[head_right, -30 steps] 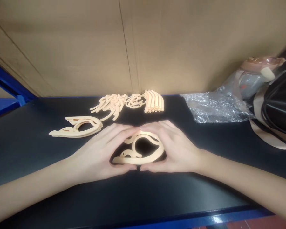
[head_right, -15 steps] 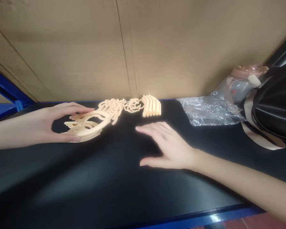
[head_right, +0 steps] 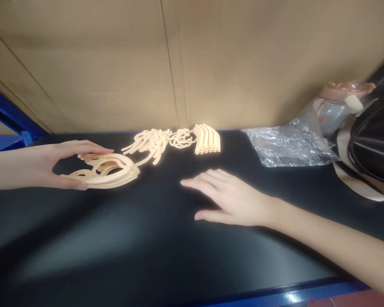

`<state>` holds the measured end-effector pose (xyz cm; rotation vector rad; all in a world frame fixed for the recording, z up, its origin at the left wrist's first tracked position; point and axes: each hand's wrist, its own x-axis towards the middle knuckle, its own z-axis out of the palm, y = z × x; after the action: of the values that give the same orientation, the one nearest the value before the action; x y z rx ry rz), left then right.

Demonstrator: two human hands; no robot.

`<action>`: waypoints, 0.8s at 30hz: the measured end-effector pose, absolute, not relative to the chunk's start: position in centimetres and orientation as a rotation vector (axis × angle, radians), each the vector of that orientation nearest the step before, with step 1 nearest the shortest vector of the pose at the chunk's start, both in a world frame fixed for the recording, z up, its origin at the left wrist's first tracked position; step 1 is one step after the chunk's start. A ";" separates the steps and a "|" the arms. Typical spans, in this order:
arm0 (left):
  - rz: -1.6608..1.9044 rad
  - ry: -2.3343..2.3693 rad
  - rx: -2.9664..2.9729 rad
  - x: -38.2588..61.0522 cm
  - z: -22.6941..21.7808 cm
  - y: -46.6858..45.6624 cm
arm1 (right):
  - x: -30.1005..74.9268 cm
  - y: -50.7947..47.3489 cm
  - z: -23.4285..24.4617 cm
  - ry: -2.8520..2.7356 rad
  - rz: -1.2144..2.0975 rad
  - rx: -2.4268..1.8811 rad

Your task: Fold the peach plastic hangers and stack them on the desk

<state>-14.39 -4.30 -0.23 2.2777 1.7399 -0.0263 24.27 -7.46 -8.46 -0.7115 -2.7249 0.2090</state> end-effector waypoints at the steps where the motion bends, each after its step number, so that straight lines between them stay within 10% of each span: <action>1: -0.013 1.732 2.292 -14.3 -0.4 -4.4 | 24.3 -7.5 -8.4 -2.724 0.209 -0.712; 24: 0.024 1.721 2.342 -14.2 -1.4 -4.6 | 24.4 -7.5 -8.4 -2.740 0.201 -0.714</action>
<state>-14.15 -4.62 -1.44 2.3421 1.7211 0.0242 24.36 -7.45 -8.41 -0.7136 -2.7398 0.2009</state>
